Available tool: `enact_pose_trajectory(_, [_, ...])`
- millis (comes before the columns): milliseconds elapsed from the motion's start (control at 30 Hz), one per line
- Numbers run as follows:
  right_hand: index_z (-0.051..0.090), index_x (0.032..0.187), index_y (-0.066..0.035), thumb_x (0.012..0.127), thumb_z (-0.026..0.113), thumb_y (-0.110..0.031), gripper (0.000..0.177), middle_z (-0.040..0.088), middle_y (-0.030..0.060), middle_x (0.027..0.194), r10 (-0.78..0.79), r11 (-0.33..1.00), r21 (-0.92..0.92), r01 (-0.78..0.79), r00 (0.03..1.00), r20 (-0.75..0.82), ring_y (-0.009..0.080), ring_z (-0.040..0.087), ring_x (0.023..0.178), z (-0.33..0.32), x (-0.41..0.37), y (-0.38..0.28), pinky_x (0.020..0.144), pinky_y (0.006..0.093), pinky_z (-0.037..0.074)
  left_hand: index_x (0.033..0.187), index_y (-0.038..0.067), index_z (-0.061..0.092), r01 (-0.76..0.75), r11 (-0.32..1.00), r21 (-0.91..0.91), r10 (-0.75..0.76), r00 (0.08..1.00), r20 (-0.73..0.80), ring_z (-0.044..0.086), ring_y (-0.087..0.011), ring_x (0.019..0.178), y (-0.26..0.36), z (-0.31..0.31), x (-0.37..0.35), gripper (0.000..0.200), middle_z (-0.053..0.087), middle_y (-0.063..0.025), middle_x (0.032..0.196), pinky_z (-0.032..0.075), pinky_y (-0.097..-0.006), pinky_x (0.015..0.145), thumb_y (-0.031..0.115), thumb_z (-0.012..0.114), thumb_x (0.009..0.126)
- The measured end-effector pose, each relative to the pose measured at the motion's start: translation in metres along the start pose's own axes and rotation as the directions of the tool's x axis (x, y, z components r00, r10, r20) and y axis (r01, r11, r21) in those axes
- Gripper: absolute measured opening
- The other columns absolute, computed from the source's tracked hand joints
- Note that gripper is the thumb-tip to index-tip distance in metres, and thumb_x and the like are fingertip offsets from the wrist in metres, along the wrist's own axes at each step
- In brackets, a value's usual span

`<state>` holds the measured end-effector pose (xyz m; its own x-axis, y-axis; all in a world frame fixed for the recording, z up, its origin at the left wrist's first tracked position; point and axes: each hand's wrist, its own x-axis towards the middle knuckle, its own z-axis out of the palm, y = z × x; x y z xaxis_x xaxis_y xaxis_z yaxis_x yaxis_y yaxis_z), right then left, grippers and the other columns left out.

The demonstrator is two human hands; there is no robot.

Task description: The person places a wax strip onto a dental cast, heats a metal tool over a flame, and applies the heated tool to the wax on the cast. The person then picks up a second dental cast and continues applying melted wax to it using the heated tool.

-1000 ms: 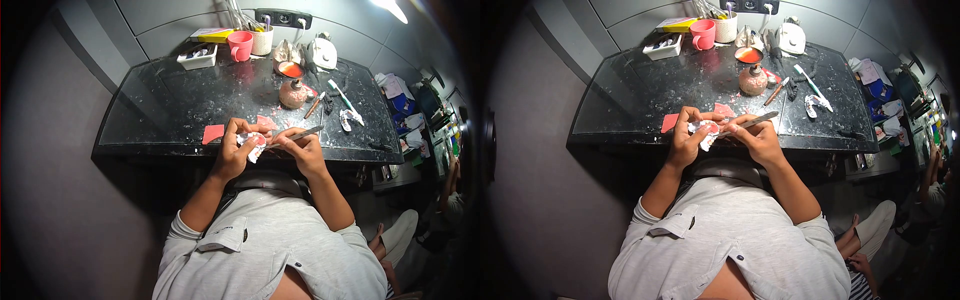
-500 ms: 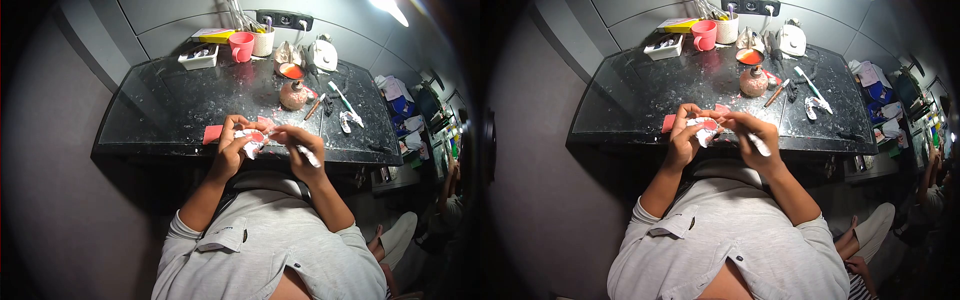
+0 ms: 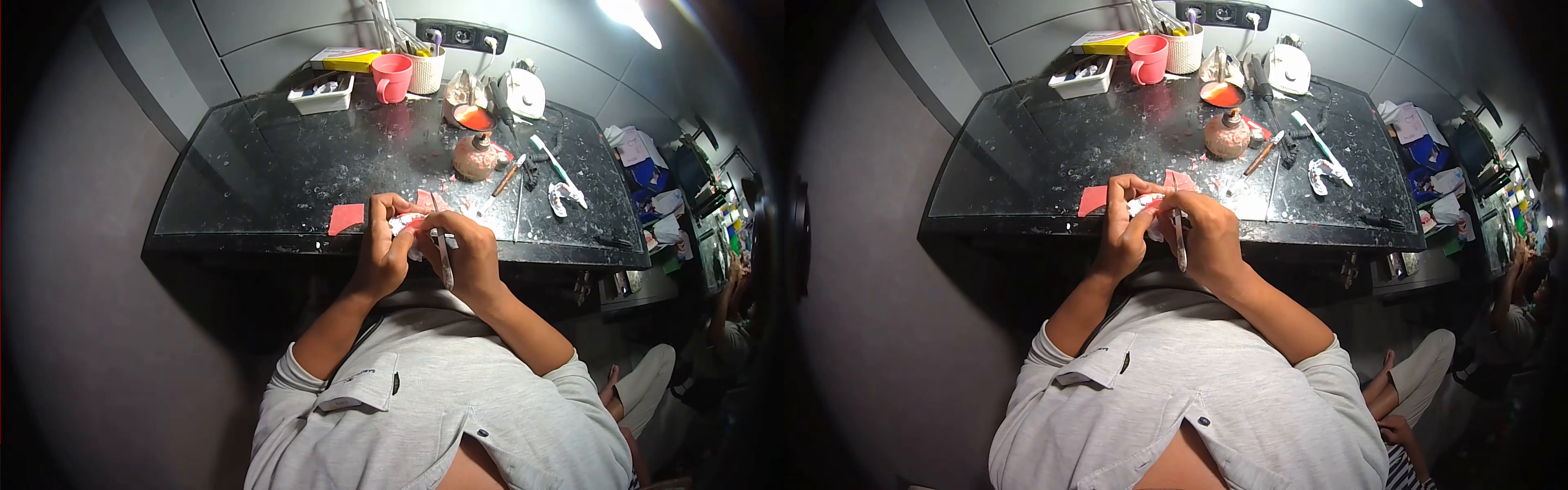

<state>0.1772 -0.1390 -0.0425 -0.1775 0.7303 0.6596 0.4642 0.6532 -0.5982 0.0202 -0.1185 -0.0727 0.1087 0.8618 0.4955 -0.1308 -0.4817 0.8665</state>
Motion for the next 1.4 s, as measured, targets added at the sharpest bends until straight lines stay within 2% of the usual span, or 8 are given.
enact_pose_trajectory(333, [0.068, 0.095, -0.003, 0.078, 0.076, 0.006, 0.021, 0.073, 0.0117, 0.089, -0.02, 0.995, -0.095, 0.025, 0.998, 0.052, 0.0289, 0.074, 0.082, -0.01, 0.004, -0.009, 0.074, 0.0342, 0.055, 0.12, -0.002, 0.041, 0.007, 0.999, 0.049, -0.007, 1.0, 0.001, 0.053, -0.0188, 0.106, -0.005, -0.001, 0.0, 0.033, 0.051, -0.0132, 0.11, 0.044, -0.0353, 0.1, 0.0, 0.047, 0.088])
enact_pose_trajectory(400, [0.067, 0.095, -0.003, 0.078, 0.075, 0.007, 0.021, 0.073, 0.0117, 0.089, -0.033, 0.996, -0.08, 0.035, 0.999, 0.036, 0.0287, 0.074, 0.083, -0.015, 0.004, -0.01, 0.075, 0.0343, 0.055, 0.124, 0.003, 0.038, 0.014, 0.997, 0.078, -0.017, 0.999, 0.033, 0.059, -0.0194, 0.104, -0.004, -0.005, 0.001, 0.034, 0.062, -0.02, 0.118, 0.047, -0.0358, 0.095, 0.001, 0.048, 0.092])
enact_pose_trajectory(633, [0.067, 0.098, -0.001, 0.084, 0.072, 0.008, 0.017, 0.074, 0.0093, 0.09, 0.162, 0.987, -0.007, -0.162, 0.987, -0.006, 0.0201, 0.076, 0.086, -0.035, 0.009, 0.011, 0.076, 0.0302, 0.057, 0.127, 0.004, 0.034, 0.077, 0.995, -0.066, -0.073, 0.996, 0.056, 0.065, -0.0195, 0.1, -0.014, -0.008, 0.002, 0.034, 0.063, -0.0227, 0.118, 0.056, -0.0309, 0.081, 0.0, 0.046, 0.095])
enact_pose_trajectory(733, [0.069, 0.103, -0.001, 0.086, 0.073, 0.004, 0.018, 0.075, 0.0096, 0.094, 0.068, 0.964, -0.251, -0.085, 0.995, -0.078, 0.019, 0.075, 0.089, -0.033, 0.009, 0.019, 0.078, 0.0301, 0.057, 0.127, 0.004, 0.035, 0.094, 0.995, -0.034, -0.091, 0.994, 0.062, 0.065, -0.0207, 0.104, -0.01, -0.008, 0.002, 0.035, 0.063, -0.0226, 0.119, 0.055, -0.0316, 0.086, -0.001, 0.046, 0.094])
enact_pose_trajectory(867, [0.071, 0.104, 0.0, 0.088, 0.077, -0.007, 0.018, 0.074, 0.0119, 0.096, 0.213, 0.97, 0.103, -0.219, 0.975, 0.065, 0.0175, 0.073, 0.09, -0.025, 0.011, 0.004, 0.081, 0.0317, 0.058, 0.127, 0.002, 0.037, 0.073, 0.994, -0.076, -0.068, 0.995, 0.069, 0.06, -0.019, 0.105, 0.001, -0.004, 0.0, 0.036, 0.061, -0.0191, 0.117, 0.05, -0.0337, 0.093, 0.0, 0.048, 0.093])
enact_pose_trajectory(1133, [0.069, 0.094, -0.001, 0.084, 0.081, -0.007, 0.016, 0.073, 0.0087, 0.086, 0.202, 0.973, 0.099, -0.209, 0.976, 0.08, 0.0132, 0.069, 0.074, -0.013, 0.008, -0.001, 0.065, 0.0286, 0.052, 0.127, 0.002, 0.039, 0.09, 0.978, -0.191, -0.076, 0.994, 0.079, 0.056, -0.0175, 0.107, 0.003, -0.004, -0.007, 0.034, 0.06, -0.0163, 0.116, 0.048, -0.0358, 0.096, 0.002, 0.052, 0.095])
enact_pose_trajectory(1333, [0.069, 0.091, 0.001, 0.084, 0.081, -0.007, 0.016, 0.073, 0.0116, 0.083, 0.219, 0.969, 0.103, -0.226, 0.973, 0.077, 0.0193, 0.071, 0.073, -0.014, 0.008, -0.004, 0.067, 0.0312, 0.054, 0.125, 0.002, 0.04, 0.011, 0.991, -0.136, 0.003, 0.994, 0.107, 0.058, -0.0179, 0.107, 0.007, -0.002, -0.009, 0.028, 0.061, -0.0168, 0.117, 0.047, -0.0356, 0.097, 0.002, 0.053, 0.1])
enact_pose_trajectory(1400, [0.069, 0.091, 0.0, 0.085, 0.081, -0.008, 0.016, 0.073, 0.0093, 0.082, 0.247, 0.958, 0.126, -0.257, 0.965, 0.09, 0.0147, 0.069, 0.072, -0.016, 0.007, -0.004, 0.066, 0.0291, 0.053, 0.124, 0.003, 0.041, 0.011, 0.989, -0.146, 0.006, 0.994, 0.112, 0.058, -0.0182, 0.106, 0.002, -0.003, -0.01, 0.025, 0.062, -0.0168, 0.116, 0.047, -0.0359, 0.099, 0.002, 0.051, 0.101])
